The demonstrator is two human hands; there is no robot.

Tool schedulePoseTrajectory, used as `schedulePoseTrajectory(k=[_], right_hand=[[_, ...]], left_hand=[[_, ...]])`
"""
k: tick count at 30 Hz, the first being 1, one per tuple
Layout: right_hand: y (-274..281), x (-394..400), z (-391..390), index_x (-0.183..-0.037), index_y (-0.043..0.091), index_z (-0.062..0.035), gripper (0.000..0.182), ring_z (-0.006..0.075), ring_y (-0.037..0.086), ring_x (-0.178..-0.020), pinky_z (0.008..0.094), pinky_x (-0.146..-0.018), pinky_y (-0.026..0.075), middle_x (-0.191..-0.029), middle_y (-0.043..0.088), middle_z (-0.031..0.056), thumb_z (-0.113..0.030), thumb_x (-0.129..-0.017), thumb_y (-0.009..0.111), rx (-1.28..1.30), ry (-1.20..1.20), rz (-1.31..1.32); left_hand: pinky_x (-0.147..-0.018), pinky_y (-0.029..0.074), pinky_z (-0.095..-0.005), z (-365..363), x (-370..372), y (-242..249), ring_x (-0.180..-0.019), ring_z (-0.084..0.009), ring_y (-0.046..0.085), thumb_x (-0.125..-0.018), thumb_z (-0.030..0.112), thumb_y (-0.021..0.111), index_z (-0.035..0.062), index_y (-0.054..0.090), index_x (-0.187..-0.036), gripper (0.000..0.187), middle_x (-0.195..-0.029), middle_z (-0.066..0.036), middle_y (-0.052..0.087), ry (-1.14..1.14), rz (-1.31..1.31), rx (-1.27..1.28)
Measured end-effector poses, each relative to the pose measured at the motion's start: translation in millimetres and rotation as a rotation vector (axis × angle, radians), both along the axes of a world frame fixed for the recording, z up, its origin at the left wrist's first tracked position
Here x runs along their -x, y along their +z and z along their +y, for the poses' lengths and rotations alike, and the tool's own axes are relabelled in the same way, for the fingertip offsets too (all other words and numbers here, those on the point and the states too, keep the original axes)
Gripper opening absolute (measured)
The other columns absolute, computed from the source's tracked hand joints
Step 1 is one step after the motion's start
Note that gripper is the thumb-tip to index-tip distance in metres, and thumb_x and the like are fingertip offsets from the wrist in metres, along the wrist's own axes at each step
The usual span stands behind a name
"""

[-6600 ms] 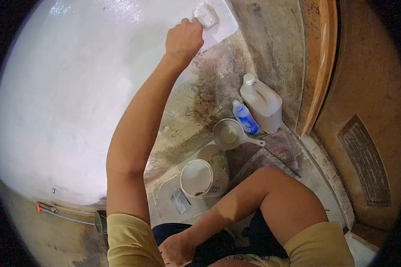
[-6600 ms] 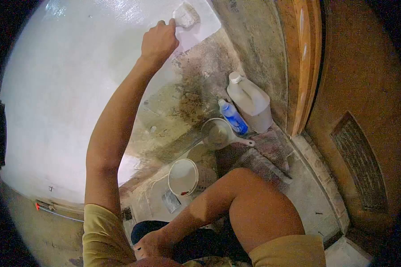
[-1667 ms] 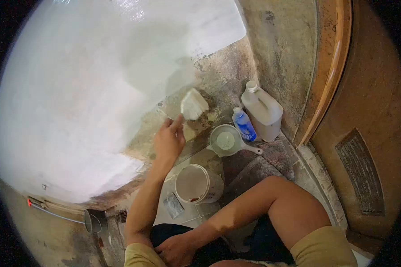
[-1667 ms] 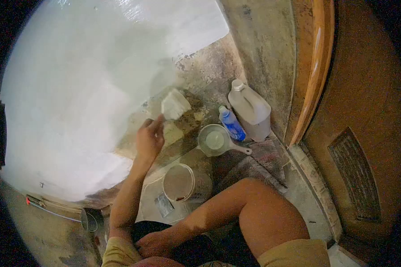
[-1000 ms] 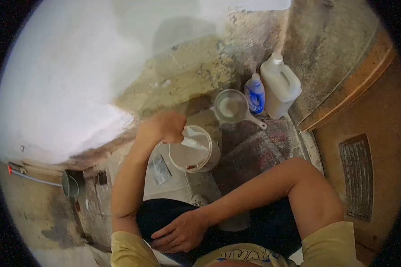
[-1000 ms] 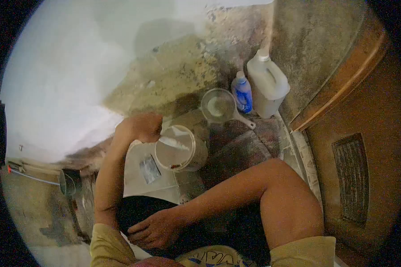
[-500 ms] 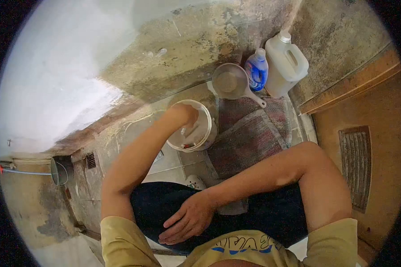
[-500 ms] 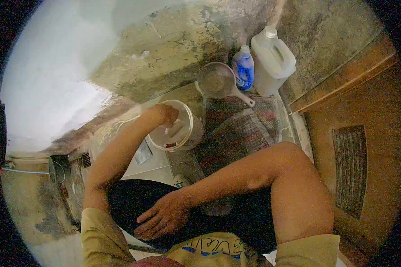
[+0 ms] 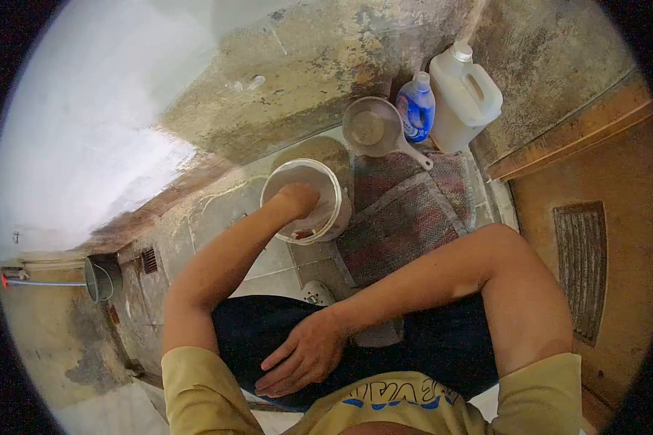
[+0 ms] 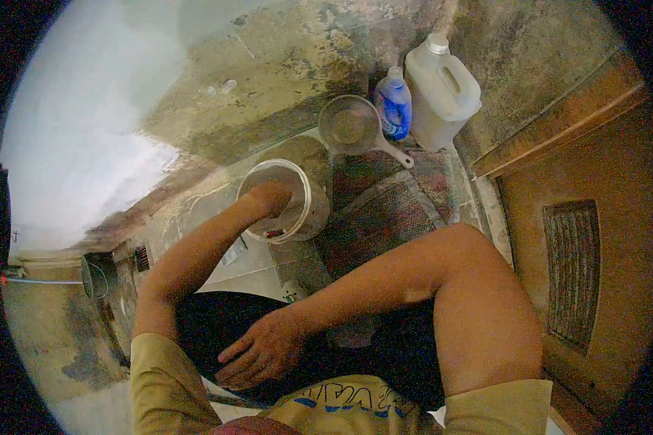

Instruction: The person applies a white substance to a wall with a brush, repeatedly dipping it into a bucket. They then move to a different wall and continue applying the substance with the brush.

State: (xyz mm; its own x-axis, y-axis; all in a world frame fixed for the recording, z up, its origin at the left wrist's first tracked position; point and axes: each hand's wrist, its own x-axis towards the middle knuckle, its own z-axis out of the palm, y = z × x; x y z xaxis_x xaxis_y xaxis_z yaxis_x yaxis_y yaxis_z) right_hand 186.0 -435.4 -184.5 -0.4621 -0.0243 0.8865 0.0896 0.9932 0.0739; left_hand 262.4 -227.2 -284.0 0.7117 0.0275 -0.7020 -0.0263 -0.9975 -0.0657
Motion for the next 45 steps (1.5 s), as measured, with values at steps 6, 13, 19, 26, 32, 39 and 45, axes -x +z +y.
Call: schedulePoseTrajectory(k=[6,13,19,26,32,39,45], right_hand=[[-1,-3,-1,-0.128,0.051,0.0056,0.046,0.0278,0.040,-0.134,0.0436,-0.114,0.026,-0.139,0.048,0.0180,-0.022,-0.092,0.044,-0.004,0.000,-0.001],[-6,2,-1,-0.129,0.048,0.0059,0.050,0.0344,0.039,-0.135,0.0530,-0.112,0.026,-0.140,0.046,0.0194,-0.027,-0.093,0.040,-0.034,-0.002,-0.038],[-3,-1,-3,-0.131,0.048,0.0057,0.049,0.0270,0.038,-0.136,0.0439,-0.115,0.022,-0.141,0.046,0.0175,-0.021,-0.090,0.045,0.008,0.006,-0.020],[-2,2,-3,-0.131,0.049,0.0048,0.049,0.0267,0.037,-0.136,0.0436,-0.114,0.023,-0.142,0.045,0.0166,-0.022,-0.090,0.044,-0.010,-0.016,-0.023],[1,1,-2,-0.132,0.049,0.0041,0.052,0.0266,0.036,-0.137,0.0436,-0.114,0.023,-0.143,0.044,0.0164,-0.024,-0.089,0.047,-0.033,-0.037,-0.030],[0,2,-2,-0.132,0.049,0.0038,0.056,0.0272,0.036,-0.137,0.0438,-0.114,0.023,-0.143,0.044,0.0167,-0.030,-0.087,0.051,-0.056,-0.058,-0.055],[6,1,-1,-0.126,0.054,0.0043,0.049,0.0281,0.042,-0.131,0.0440,-0.113,0.026,-0.136,0.050,0.0180,-0.026,-0.088,0.050,-0.055,-0.009,-0.033]], left_hand=[[-0.078,0.055,-0.0440,1,-12,20,-0.094,-0.0352,0.067,-0.074,0.006,0.066,0.0012,0.071,-0.092,0.019,-0.103,-0.020,0.068,-0.041,0.088,0.021],[-0.078,0.055,-0.0432,0,-5,8,-0.095,-0.0333,0.067,-0.072,0.009,0.071,0.0011,0.071,-0.093,0.022,-0.101,-0.019,0.069,0.001,0.048,0.009],[-0.080,0.054,-0.0432,-2,-2,3,-0.096,-0.0337,0.067,-0.072,0.009,0.069,0.0020,0.072,-0.093,0.022,-0.101,-0.020,0.069,0.035,0.073,-0.029],[-0.077,0.055,-0.0439,1,0,12,-0.094,-0.0340,0.067,-0.071,0.012,0.069,0.0020,0.071,-0.090,0.021,-0.098,-0.019,0.069,0.022,0.059,-0.017],[-0.076,0.055,-0.0439,3,3,15,-0.093,-0.0332,0.067,-0.070,0.013,0.069,0.0024,0.071,-0.088,0.021,-0.096,-0.018,0.069,-0.021,0.013,-0.004],[-0.077,0.055,-0.0429,-4,1,19,-0.095,-0.0318,0.067,-0.070,0.016,0.072,0.0049,0.070,-0.092,0.024,-0.097,-0.016,0.069,-0.009,0.018,-0.092],[-0.077,0.055,-0.0437,-12,0,37,-0.094,-0.0332,0.067,-0.072,0.017,0.071,0.0024,0.070,-0.093,0.026,-0.099,-0.017,0.069,0.007,-0.002,-0.078]])
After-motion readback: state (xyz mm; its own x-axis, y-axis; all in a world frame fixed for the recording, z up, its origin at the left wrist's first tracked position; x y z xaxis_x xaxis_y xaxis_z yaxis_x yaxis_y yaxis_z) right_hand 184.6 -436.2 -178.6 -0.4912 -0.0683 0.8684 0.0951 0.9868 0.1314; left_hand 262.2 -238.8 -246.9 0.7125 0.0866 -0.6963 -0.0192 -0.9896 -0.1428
